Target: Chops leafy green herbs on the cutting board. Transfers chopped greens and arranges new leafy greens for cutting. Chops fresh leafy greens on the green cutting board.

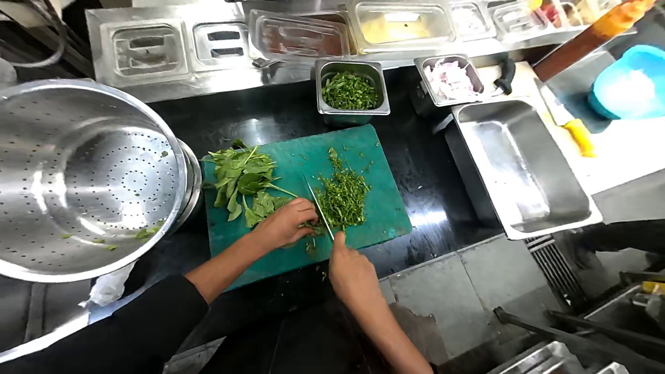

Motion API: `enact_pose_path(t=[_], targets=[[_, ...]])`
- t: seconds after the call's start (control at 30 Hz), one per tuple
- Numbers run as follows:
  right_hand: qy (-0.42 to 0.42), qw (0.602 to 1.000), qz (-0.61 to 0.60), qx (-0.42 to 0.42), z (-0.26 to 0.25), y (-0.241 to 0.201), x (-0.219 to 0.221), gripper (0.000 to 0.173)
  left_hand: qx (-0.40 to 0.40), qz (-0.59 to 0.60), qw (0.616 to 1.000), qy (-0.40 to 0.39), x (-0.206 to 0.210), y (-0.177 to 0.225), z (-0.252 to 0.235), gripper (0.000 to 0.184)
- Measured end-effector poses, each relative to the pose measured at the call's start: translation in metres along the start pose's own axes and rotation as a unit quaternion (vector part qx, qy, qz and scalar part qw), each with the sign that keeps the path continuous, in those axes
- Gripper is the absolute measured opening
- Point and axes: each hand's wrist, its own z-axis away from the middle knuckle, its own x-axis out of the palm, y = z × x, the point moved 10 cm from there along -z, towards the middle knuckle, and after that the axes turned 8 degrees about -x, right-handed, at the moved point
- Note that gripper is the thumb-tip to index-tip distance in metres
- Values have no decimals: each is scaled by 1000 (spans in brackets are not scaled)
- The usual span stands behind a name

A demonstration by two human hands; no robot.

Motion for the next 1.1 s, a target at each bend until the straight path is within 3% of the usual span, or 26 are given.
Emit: enact_pose_path(t=[0.1,0.23,0.4,0.57,0.73,0.9,1.1], targets=[[-26,1000,-5,11,16,-1,3,36,-5,5,1000,21,-3,-1,0,15],[15,1000,-6,6,-22,-2,9,32,-10,17,999,30,-4,-2,0,14],[-29,999,-17,6,15,-2,2,37,-3,18,999,45,-5,-3,3,14],[19,1000,-18,4,-24,-4,11,33,-12,24,999,25,-4,-2,5,14],[-38,999,-18,4,11,-3,5,36,3,11,1000,28,-6,-4,10,12],[4,1000,-17,5,-22,-10,13,35,8,31,999,31,-7,-8,12,10],[-41,999,-24,10,3,-10,15,36,12,46,998,38,-10,-12,13,9]])
